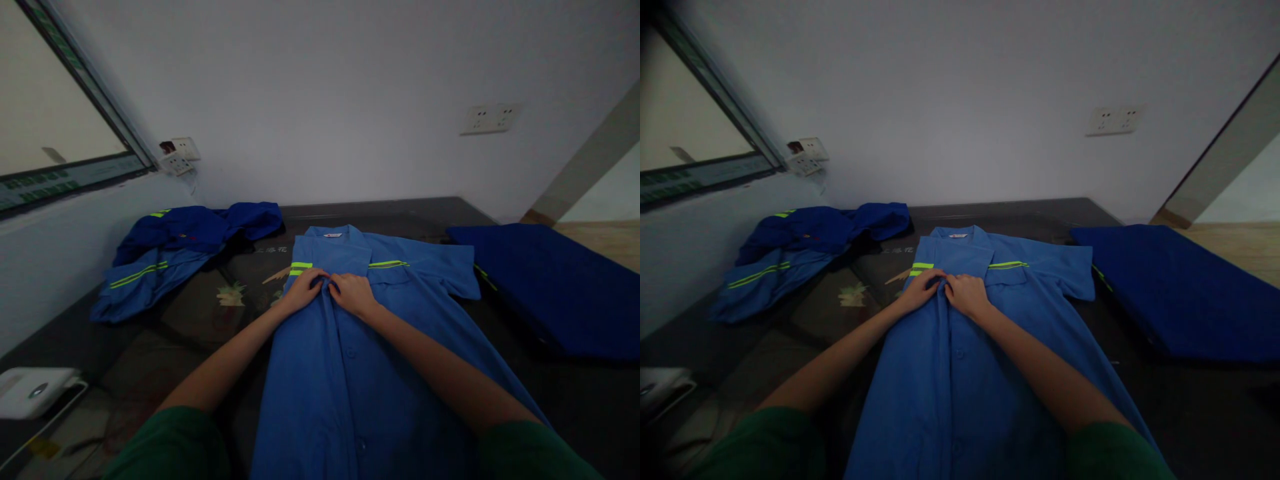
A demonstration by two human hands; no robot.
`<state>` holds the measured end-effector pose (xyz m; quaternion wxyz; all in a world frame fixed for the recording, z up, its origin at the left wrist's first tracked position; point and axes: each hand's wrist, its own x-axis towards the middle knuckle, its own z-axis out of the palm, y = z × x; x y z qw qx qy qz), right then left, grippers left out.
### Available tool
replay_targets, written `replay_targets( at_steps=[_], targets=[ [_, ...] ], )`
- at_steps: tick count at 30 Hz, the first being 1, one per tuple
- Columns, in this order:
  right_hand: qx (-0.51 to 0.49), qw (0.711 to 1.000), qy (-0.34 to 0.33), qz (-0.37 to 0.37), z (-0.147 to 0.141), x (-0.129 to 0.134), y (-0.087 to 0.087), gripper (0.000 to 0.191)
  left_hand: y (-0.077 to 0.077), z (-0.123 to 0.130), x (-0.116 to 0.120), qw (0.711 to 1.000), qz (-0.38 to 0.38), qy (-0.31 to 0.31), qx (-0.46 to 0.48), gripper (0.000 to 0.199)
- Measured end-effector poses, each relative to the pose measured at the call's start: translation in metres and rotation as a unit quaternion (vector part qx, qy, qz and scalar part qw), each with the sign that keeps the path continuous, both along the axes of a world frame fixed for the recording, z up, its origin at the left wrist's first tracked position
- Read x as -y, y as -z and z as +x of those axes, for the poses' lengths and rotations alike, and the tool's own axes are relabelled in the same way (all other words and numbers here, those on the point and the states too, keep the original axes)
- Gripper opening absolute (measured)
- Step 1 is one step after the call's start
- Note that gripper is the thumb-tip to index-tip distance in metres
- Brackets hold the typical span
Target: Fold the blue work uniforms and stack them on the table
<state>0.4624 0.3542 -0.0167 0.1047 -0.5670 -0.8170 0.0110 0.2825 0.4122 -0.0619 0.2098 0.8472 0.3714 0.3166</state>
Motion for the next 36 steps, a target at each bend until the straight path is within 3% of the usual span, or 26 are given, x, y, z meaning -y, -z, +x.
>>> replay_targets(
  at_steps=[6, 13, 18, 23, 26, 32, 36],
  targets=[
    [0.000, 1.000, 0.025, 0.013, 0.003, -0.001, 0.008, 0.028, -0.003, -0.002, 0.004, 0.998, -0.008, 0.048, 0.026, 0.030],
    [-0.045, 0.997, 0.025, 0.061, 0.002, -0.013, 0.018, 0.014, -0.002, -0.003, 0.004, 0.998, -0.017, 0.056, 0.019, 0.025],
    [-0.084, 0.996, -0.018, 0.036, 0.009, -0.010, 0.024, 0.016, -0.001, -0.001, 0.003, 0.998, -0.021, 0.049, 0.019, 0.016],
    [-0.125, 0.991, 0.001, 0.050, 0.012, -0.005, 0.023, 0.030, -0.003, 0.000, 0.003, 0.998, -0.033, 0.043, 0.033, 0.022],
    [-0.113, 0.992, -0.006, 0.061, 0.004, -0.007, 0.021, 0.022, -0.004, 0.000, 0.004, 0.998, -0.038, 0.033, 0.037, 0.021],
    [-0.181, 0.982, 0.053, 0.007, -0.005, -0.017, 0.026, 0.008, -0.004, -0.001, 0.004, 0.999, -0.030, 0.044, 0.011, 0.018],
    [-0.182, 0.983, 0.034, 0.012, 0.001, -0.017, 0.029, 0.006, -0.001, -0.001, 0.002, 0.999, -0.014, 0.048, -0.006, 0.019]
  ],
)
